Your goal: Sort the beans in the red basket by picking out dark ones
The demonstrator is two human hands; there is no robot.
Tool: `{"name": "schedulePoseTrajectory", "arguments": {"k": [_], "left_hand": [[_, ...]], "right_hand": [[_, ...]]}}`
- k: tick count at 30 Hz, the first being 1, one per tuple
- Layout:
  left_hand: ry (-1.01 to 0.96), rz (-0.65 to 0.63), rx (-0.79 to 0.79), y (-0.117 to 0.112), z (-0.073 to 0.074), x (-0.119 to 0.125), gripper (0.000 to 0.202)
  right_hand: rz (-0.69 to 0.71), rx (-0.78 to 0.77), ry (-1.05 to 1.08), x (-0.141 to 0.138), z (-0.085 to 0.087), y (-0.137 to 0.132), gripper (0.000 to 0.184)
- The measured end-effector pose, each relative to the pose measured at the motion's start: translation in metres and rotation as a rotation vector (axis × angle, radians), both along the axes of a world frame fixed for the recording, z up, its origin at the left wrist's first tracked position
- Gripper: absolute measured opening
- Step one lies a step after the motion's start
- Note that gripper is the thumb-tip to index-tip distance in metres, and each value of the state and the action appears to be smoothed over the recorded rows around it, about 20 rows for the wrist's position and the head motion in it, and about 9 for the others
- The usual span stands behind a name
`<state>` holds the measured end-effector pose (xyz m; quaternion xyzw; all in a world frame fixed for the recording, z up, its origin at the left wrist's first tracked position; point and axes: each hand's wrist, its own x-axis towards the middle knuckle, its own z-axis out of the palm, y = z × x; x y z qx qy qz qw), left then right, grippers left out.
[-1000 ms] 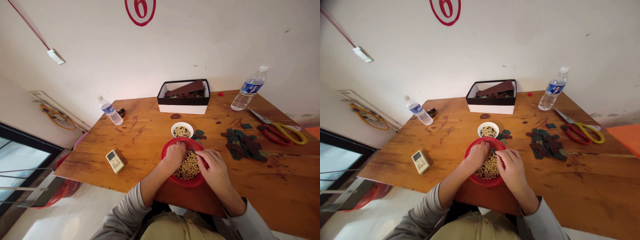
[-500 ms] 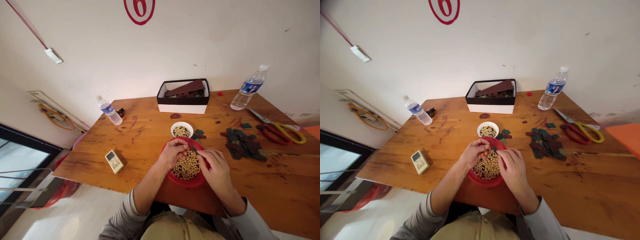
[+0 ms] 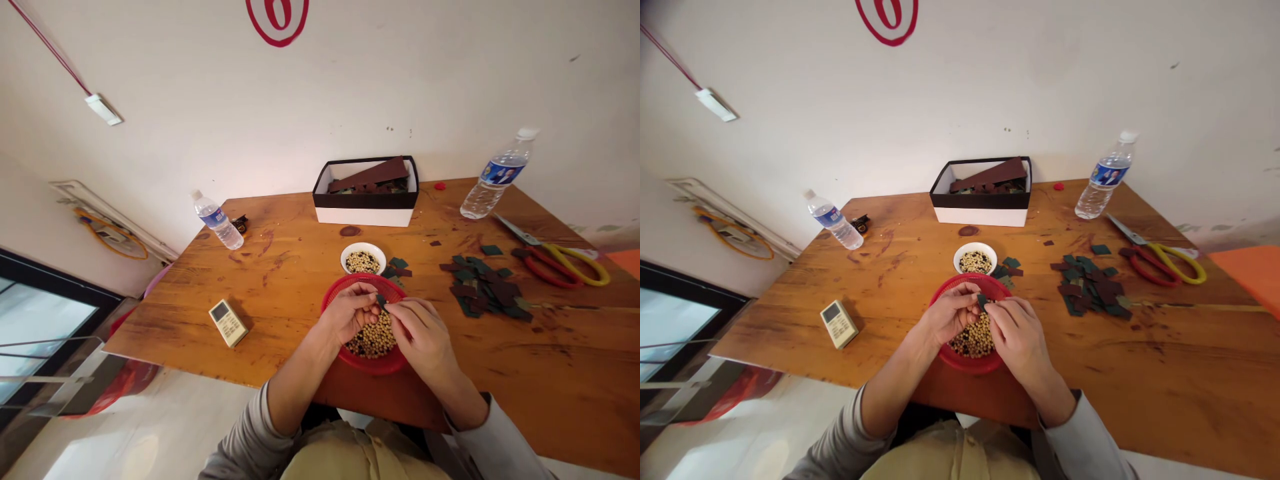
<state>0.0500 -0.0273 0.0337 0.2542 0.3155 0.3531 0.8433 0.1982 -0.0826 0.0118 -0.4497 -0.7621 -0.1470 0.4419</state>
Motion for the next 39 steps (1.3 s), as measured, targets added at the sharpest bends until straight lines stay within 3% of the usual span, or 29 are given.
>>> {"name": "schedulePoseTrajectory", "arguments": {"k": [9,14,16,19,22,24,27,32,34,36,39], "left_hand": [[-0.040,-0.064,0.014,-0.004,0.003,-0.002,0.033],[0.051,-0.078,0.129,-0.001,0.007,0.002,0.032],[0.195,0.000,0.261,0.010,0.009,0.005,0.023],[0.560,0.235,0.549,0.036,0.011,0.011,0.017],[0.887,0.266,0.782,0.054,0.013,0.013,0.018],[1.008,0.250,0.889,0.054,0.014,0.012,0.018],[1.126,0.136,1.003,0.038,0.013,0.007,0.013],[1.501,-0.329,1.185,0.009,0.006,0.006,0.017],[1.579,-0.459,1.227,0.005,0.005,0.007,0.021],[1.573,-0.519,1.238,0.003,0.003,0.007,0.022],[1.466,-0.449,1.200,0.002,-0.001,0.006,0.019]], "right_hand": [[-0.006,-0.027,0.019,-0.001,0.000,0.000,0.017],[-0.034,-0.041,0.053,-0.001,0.001,0.000,0.017],[-0.050,-0.036,0.068,-0.001,0.002,0.000,0.016],[-0.052,-0.046,0.089,0.001,0.002,0.000,0.016],[-0.063,-0.047,0.101,0.003,0.001,0.000,0.017],[-0.077,-0.041,0.112,0.003,0.001,0.000,0.017],[-0.090,-0.037,0.127,0.004,0.001,-0.001,0.017],[-0.079,-0.023,0.109,0.002,0.001,-0.002,0.016],[-0.084,-0.021,0.103,0.002,0.001,-0.001,0.016],[-0.087,-0.026,0.106,0.003,0.000,0.000,0.016],[-0.084,-0.036,0.107,0.003,-0.001,0.000,0.017]]}}
